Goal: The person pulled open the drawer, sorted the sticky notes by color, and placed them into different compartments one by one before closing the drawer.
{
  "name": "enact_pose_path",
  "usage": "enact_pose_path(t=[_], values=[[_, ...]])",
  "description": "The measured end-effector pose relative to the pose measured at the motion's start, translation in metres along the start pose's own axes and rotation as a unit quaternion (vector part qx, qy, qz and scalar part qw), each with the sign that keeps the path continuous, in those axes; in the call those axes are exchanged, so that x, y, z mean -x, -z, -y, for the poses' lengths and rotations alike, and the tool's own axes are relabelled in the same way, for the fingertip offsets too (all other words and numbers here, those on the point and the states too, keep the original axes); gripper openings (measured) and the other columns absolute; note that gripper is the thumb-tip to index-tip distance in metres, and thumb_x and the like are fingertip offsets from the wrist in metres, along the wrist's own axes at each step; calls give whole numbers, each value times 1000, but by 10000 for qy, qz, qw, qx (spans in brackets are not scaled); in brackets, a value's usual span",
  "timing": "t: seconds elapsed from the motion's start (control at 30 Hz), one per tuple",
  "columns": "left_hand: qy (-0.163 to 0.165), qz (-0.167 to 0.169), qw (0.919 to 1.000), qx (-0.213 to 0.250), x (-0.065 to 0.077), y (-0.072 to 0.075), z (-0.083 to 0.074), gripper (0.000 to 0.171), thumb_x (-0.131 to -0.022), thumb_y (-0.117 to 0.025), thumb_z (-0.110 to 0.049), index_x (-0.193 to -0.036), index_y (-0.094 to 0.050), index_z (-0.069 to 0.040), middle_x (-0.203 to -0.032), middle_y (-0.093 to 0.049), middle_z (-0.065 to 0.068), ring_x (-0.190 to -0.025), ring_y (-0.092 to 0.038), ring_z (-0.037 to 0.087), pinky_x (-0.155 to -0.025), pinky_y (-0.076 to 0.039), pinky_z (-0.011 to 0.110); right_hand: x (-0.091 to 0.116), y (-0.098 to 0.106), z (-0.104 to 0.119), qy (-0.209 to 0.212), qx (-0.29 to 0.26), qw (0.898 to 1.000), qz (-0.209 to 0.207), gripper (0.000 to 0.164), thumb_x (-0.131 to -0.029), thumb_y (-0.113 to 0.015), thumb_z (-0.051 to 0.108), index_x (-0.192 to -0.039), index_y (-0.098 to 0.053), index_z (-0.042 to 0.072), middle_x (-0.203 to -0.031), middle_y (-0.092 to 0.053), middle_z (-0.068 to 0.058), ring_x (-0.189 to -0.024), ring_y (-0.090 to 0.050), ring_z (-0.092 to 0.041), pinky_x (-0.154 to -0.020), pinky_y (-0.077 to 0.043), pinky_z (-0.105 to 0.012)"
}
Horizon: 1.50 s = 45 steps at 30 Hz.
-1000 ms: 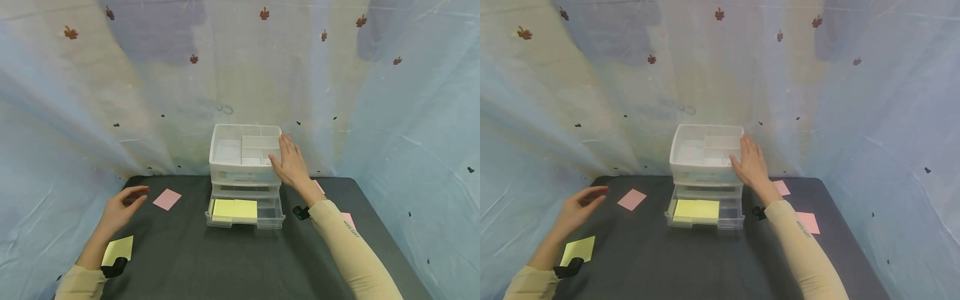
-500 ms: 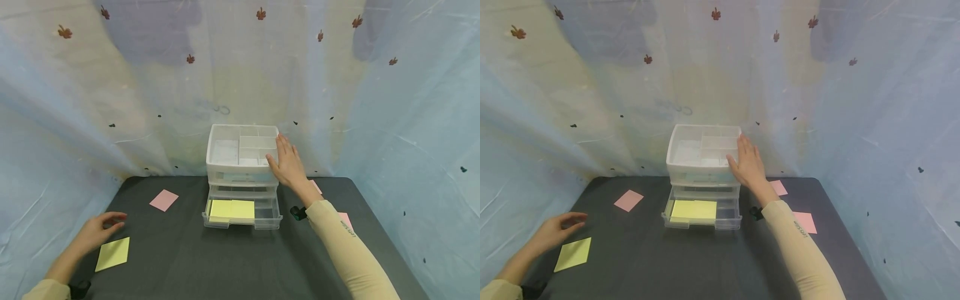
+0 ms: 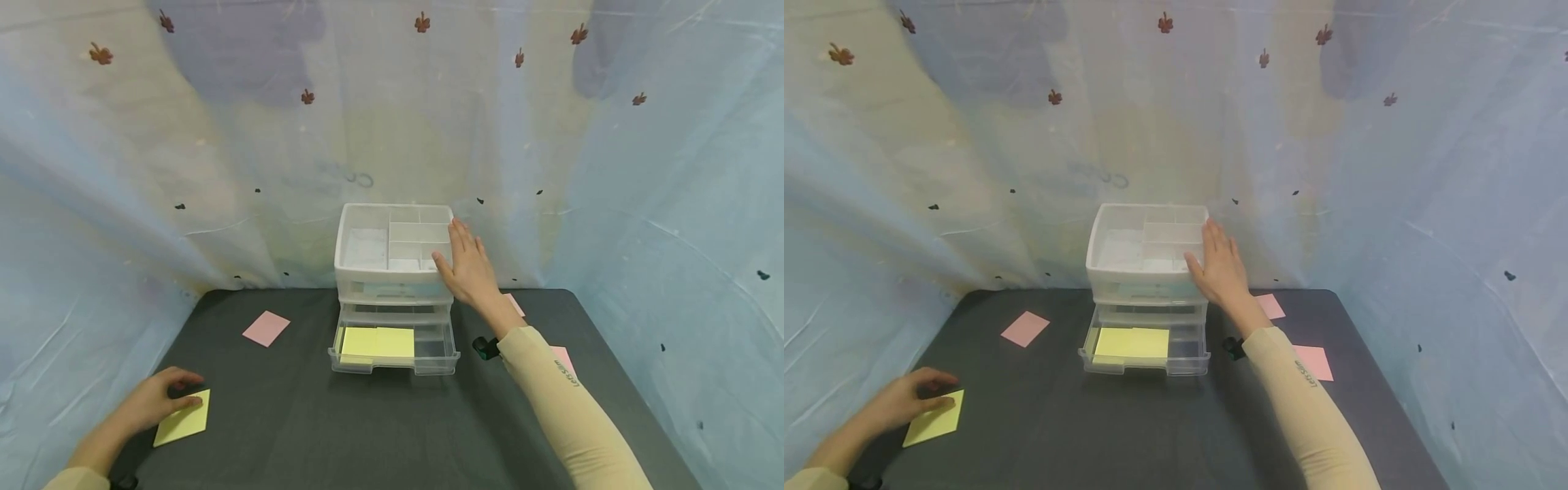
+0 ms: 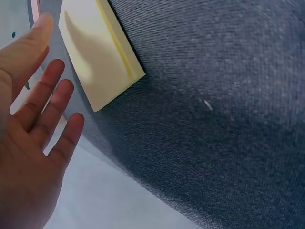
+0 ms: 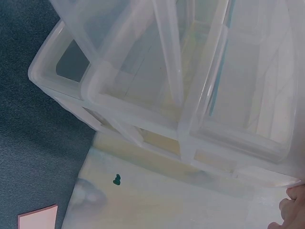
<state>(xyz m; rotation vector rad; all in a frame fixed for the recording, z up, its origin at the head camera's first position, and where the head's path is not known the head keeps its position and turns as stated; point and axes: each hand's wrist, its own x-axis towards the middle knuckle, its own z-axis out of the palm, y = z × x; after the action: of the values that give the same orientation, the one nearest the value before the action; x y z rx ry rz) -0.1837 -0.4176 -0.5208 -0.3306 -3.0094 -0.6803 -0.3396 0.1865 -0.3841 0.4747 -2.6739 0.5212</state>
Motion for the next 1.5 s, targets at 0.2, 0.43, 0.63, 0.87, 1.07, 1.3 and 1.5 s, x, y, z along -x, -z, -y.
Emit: enact_pose_path(t=[0.2,0.43,0.63,0.87,1.07,1.3,1.5], values=[[149,258,9995,77,2,-5,6,47,-76,-94,-30,-113,-77,-7,-108,-65,6,-91,-59,20,-69,-50,32,1,0,1,-10,8,10000,25,77,-111,-40,50,-166,-15,2,-175,-10,-11,-161,-10,-32,-129,-9,-55],[392,648,9965,364,1,-5,8,49,-80,-91,-32,-117,-75,-3,-106,-64,5,-90,-58,18,-70,-50,29,1,1,3,-30,-1,10000,66,77,-111,-39,50,-167,-15,2,-175,-9,-11,-161,-9,-33,-129,-8,-54],[406,739,9954,445,3,-6,11,44,-83,-88,-35,-115,-76,-7,-105,-64,2,-87,-59,9,-70,-52,28,2,2,4,-50,25,10000,81,77,-111,-38,50,-166,-15,2,-175,-9,-11,-161,-8,-32,-129,-9,-55],[382,698,9960,413,2,-7,13,44,-82,-89,-35,-114,-74,-7,-106,-64,3,-90,-60,16,-71,-52,28,2,3,5,-65,32,10000,65,77,-111,-38,50,-166,-15,1,-175,-9,-12,-161,-9,-33,-129,-10,-56],[446,680,9954,515,1,-7,11,47,-80,-90,-33,-113,-71,-6,-107,-65,6,-93,-62,21,-73,-53,30,2,3,4,-57,33,10000,51,76,-111,-38,49,-166,-16,1,-175,-10,-13,-160,-11,-35,-128,-11,-57],[451,568,9954,631,3,-5,5,44,-81,-90,-26,-112,-69,-3,-109,-66,10,-96,-65,27,-76,-56,34,3,2,4,-63,9,10000,61,76,-111,-37,49,-166,-16,0,-175,-9,-12,-160,-10,-35,-128,-11,-58],[356,245,9969,655,5,2,-6,26,-89,-82,-10,-111,-71,0,-109,-69,13,-100,-68,38,-79,-59,41,2,3,5,-67,-2,10000,64,76,-111,-38,49,-166,-15,1,-175,-9,-11,-161,-9,-33,-129,-10,-56]])
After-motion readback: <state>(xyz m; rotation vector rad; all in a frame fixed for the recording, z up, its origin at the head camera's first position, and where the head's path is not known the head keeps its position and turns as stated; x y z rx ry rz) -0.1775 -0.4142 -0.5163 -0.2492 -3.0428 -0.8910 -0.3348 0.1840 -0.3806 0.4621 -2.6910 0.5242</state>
